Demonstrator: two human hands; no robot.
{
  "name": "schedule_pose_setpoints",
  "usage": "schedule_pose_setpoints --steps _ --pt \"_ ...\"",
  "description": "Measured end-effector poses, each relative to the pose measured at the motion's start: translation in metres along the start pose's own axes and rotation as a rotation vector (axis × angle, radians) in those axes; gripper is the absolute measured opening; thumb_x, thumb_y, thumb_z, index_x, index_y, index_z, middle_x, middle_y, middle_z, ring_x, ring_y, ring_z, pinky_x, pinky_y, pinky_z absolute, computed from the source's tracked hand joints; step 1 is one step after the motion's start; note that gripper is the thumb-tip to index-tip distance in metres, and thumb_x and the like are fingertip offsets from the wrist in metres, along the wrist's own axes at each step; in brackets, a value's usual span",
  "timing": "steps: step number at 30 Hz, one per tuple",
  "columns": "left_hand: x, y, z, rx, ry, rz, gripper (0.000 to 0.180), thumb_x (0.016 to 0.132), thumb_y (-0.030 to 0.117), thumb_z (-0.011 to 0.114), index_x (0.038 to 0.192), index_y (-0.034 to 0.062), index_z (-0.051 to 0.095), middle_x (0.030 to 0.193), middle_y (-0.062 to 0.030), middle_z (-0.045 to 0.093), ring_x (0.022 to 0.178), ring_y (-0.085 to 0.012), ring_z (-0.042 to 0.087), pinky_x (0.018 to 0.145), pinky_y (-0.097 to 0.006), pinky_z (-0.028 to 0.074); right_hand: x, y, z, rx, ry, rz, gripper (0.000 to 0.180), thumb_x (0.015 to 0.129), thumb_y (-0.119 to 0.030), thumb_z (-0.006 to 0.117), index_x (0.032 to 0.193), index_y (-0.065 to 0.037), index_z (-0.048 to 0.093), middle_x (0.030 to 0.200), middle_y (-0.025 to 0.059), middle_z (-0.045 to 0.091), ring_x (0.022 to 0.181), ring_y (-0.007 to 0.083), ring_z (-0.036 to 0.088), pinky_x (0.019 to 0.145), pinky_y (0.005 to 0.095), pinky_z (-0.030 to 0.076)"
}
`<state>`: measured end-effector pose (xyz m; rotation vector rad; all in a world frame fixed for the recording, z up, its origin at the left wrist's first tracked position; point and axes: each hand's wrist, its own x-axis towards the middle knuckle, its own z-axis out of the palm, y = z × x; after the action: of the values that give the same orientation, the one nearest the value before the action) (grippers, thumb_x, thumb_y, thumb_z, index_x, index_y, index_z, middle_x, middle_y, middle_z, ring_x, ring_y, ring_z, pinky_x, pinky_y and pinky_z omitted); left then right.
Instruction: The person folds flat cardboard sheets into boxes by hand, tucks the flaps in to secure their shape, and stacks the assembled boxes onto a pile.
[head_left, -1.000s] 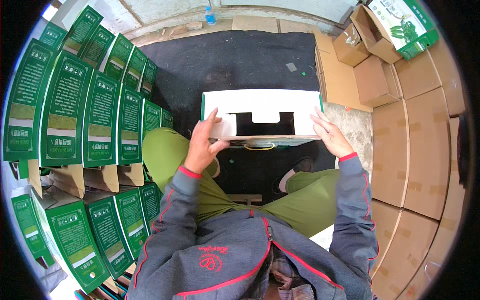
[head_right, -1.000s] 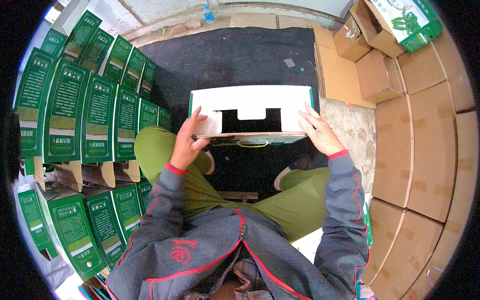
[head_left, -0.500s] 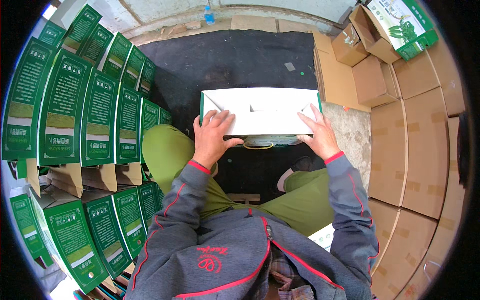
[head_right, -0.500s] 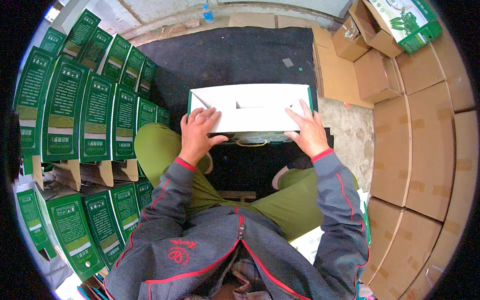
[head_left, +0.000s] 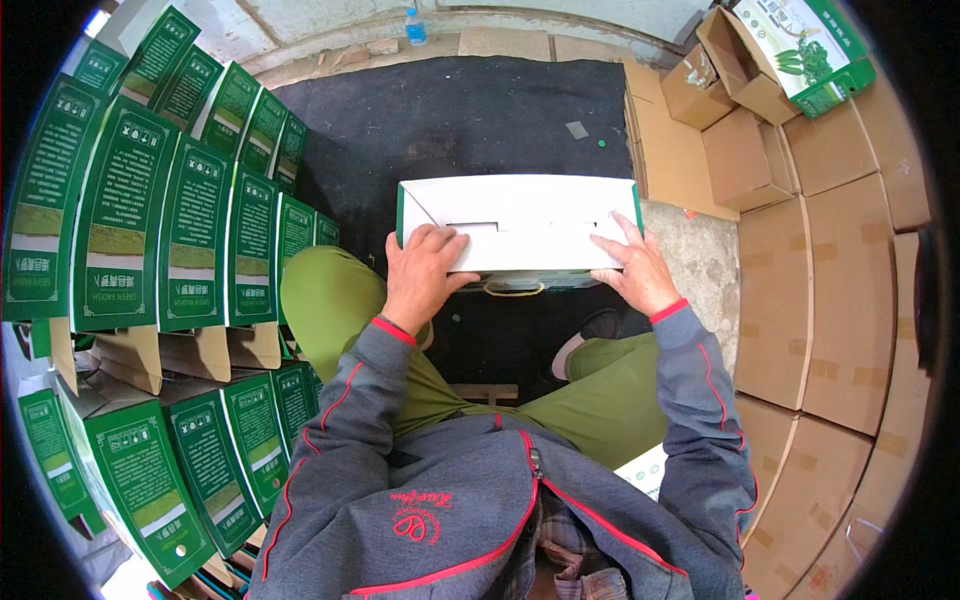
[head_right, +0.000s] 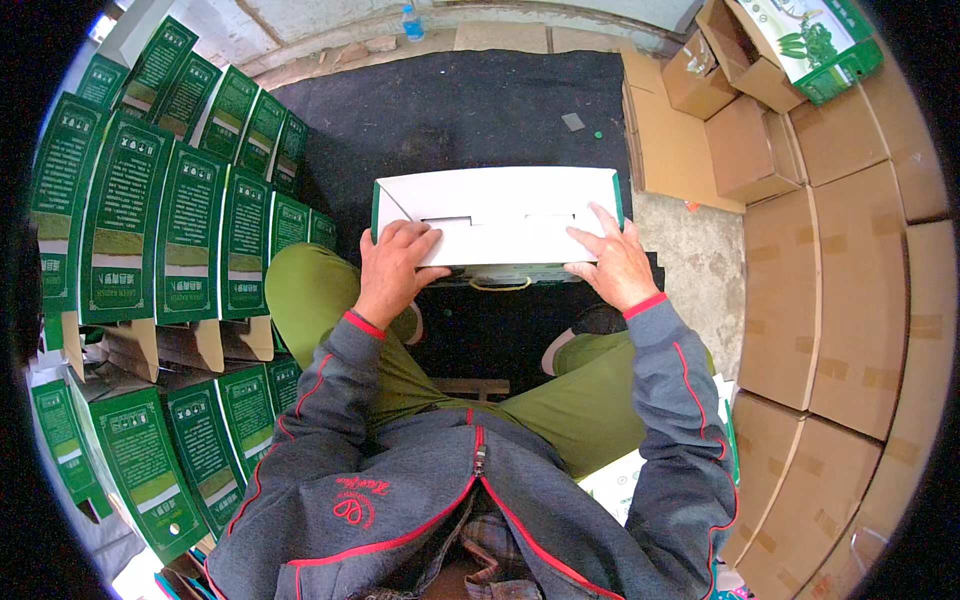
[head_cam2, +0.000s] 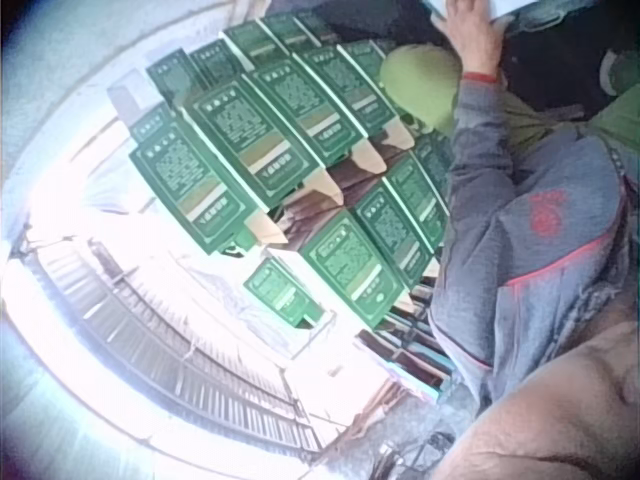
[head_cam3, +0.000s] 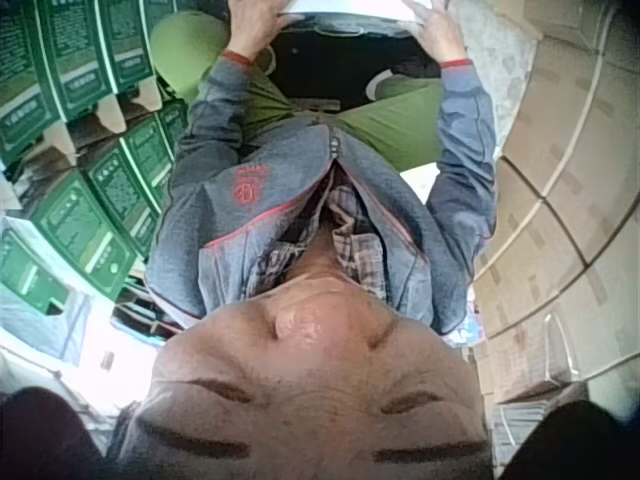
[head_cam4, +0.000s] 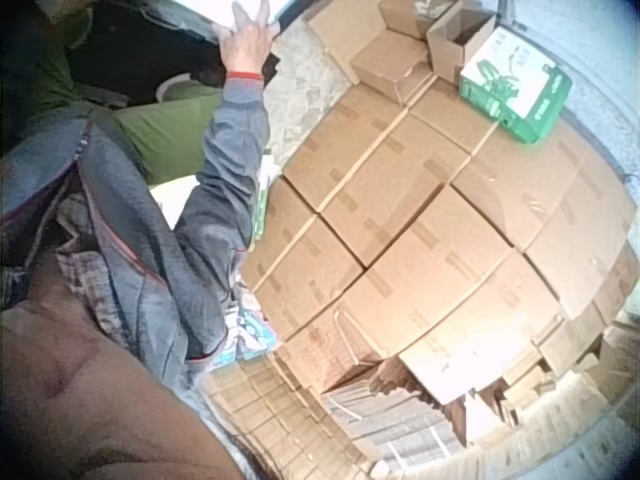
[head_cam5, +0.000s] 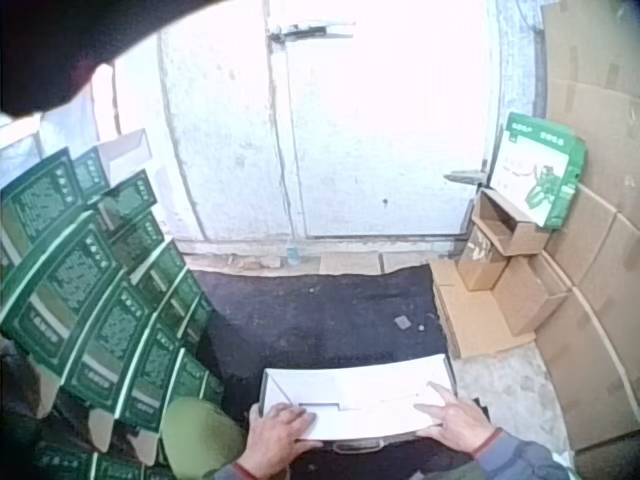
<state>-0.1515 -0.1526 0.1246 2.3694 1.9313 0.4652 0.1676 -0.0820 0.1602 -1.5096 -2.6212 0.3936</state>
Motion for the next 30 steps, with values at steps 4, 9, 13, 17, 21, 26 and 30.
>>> schedule_pose_setpoints --steps 4,9,13,17,21,26,30 --pt "0.001 0.004 -0.009 -0.135 0.157 -0.046 0.059 0.069 0.035 0.077 0.121 0.0129 0.058 0.121 -0.0081 0.056 0.116 -0.0268 0.047 0.095 -0.048 0.033 0.000 0.012 0.007 0.266 0.183 -0.008 0.050 0.081 -0.022 0.070 0.129 -0.013 0.055 0.141 0.0216 0.040 0.128 0.0353 0.041 0.107 0.0421 0.033" --pt "0.009 -0.044 0.011 -0.612 0.551 -0.446 0.049 0.084 0.017 0.065 0.128 0.0012 0.052 0.123 -0.0154 0.054 0.113 -0.0284 0.049 0.094 -0.038 0.039 0.017 0.056 0.024 0.697 0.430 0.227 0.041 0.095 -0.019 0.052 0.134 -0.008 0.048 0.122 0.0155 0.057 0.114 0.0247 0.055 0.095 0.0356 0.045" --pt "0.033 -0.054 -0.008 -1.132 0.338 -0.957 0.048 0.094 0.032 0.049 0.131 -0.0003 0.049 0.123 -0.0120 0.055 0.110 -0.0216 0.052 0.091 -0.034 0.042 0.019 0.083 0.027 1.033 0.234 0.694 0.038 0.098 -0.030 0.044 0.129 -0.010 0.052 0.101 0.0081 0.063 0.081 0.0211 0.063 0.064 0.0397 0.055" --pt "0.027 -0.086 0.034 -1.547 -0.055 -0.991 0.054 0.098 0.045 0.039 0.132 0.0044 0.050 0.125 -0.0097 0.057 0.113 -0.0215 0.053 0.094 -0.035 0.042 0.025 0.088 0.041 0.923 -0.074 0.815 0.047 0.095 -0.046 0.043 0.128 -0.013 0.053 0.107 0.0082 0.063 0.091 0.0229 0.062 0.070 0.0445 0.055" --pt "0.026 -0.071 0.025 -1.597 -0.123 -1.048 0.057 0.100 0.048 0.035 0.130 0.0033 0.051 0.125 -0.0112 0.057 0.111 -0.0207 0.056 0.094 -0.034 0.043 0.026 0.079 0.030 1.054 -0.192 0.825 0.051 0.091 -0.052 0.048 0.125 -0.014 0.056 0.109 0.0072 0.063 0.098 0.0210 0.061 0.072 0.0445 0.054" --pt "0.026 -0.071 0.013 -1.716 0.085 -0.750 0.046 0.099 0.037 0.041 0.128 0.0025 0.053 0.122 -0.0094 0.059 0.109 -0.0186 0.056 0.093 -0.032 0.044 0.018 0.097 0.024 1.324 0.171 0.548 0.039 0.095 -0.033 0.050 0.120 -0.005 0.058 0.112 0.0070 0.063 0.102 0.0176 0.059 0.087 0.0345 0.048" --pt "0.021 -0.072 -0.005 -1.866 0.434 -0.553 0.039 0.098 0.028 0.046 0.125 0.0003 0.054 0.116 -0.0085 0.060 0.105 -0.0171 0.057 0.092 -0.030 0.044 0.005 0.092 -0.002 1.667 0.466 0.405 0.034 0.095 -0.026 0.052 0.116 -0.001 0.059 0.111 0.0062 0.063 0.100 0.0172 0.060 0.083 0.0328 0.048"
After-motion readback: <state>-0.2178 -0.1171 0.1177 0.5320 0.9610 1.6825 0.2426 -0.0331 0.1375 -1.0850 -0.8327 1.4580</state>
